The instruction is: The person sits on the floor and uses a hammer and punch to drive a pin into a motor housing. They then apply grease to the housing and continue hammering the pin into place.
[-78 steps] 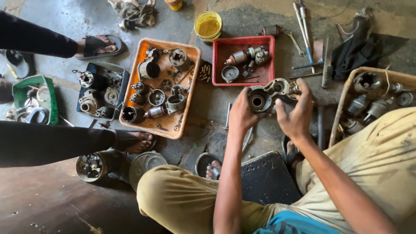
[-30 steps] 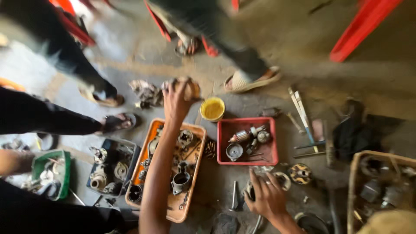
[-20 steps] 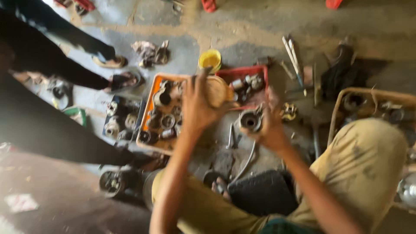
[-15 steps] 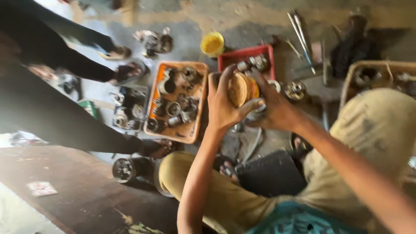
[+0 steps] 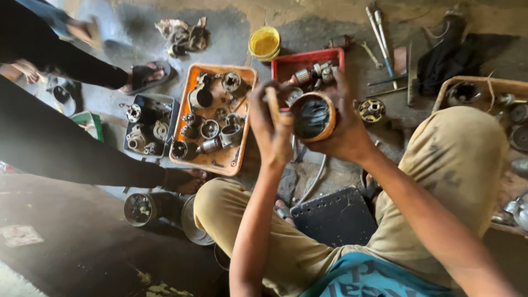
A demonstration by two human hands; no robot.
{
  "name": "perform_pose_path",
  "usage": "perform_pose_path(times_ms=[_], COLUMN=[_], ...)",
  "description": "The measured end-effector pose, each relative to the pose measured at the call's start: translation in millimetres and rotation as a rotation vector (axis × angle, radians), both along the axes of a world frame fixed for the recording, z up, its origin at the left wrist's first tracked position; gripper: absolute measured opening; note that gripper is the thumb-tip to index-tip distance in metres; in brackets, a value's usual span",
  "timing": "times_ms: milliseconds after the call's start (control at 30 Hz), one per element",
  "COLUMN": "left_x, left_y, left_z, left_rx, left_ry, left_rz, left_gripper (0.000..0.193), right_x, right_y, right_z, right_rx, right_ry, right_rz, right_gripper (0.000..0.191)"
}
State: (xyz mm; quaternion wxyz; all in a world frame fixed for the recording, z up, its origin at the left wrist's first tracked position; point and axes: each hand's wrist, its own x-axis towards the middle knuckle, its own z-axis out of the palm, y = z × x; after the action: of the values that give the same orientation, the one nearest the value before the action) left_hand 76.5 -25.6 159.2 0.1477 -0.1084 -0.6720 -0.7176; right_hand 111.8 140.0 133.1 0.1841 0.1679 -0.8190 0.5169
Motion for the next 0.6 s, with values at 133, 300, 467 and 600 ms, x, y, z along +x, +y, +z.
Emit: perform_pose_path(times_ms=[133,300,467,600], left_x=[-27,-53,-49,-49], left_y=[-27,-33,-25,-24], left_z=[-19,-79,-136,-130], left_rx=[0.104,-0.283,-0.661,-0.601], left_ry=[-0.212,-0.272,-0.587,-0.401], left_rz=[0.100,0.221,0.206,0.180], left_gripper=[0.067,0.072,0.073,0.072], right_x=[-8,-3,4,7], right_y=[5,14,22,24], right_z=[-4,-11,-13,-12], right_rx=[0.097,-0.079,-0.094,0.026], right_ry=[0.164,0.062,0.018,0.067], right_rz=[0.020,0.076,0.065,-0.090], right_gripper=[0.144,0.142,0.139,0.141])
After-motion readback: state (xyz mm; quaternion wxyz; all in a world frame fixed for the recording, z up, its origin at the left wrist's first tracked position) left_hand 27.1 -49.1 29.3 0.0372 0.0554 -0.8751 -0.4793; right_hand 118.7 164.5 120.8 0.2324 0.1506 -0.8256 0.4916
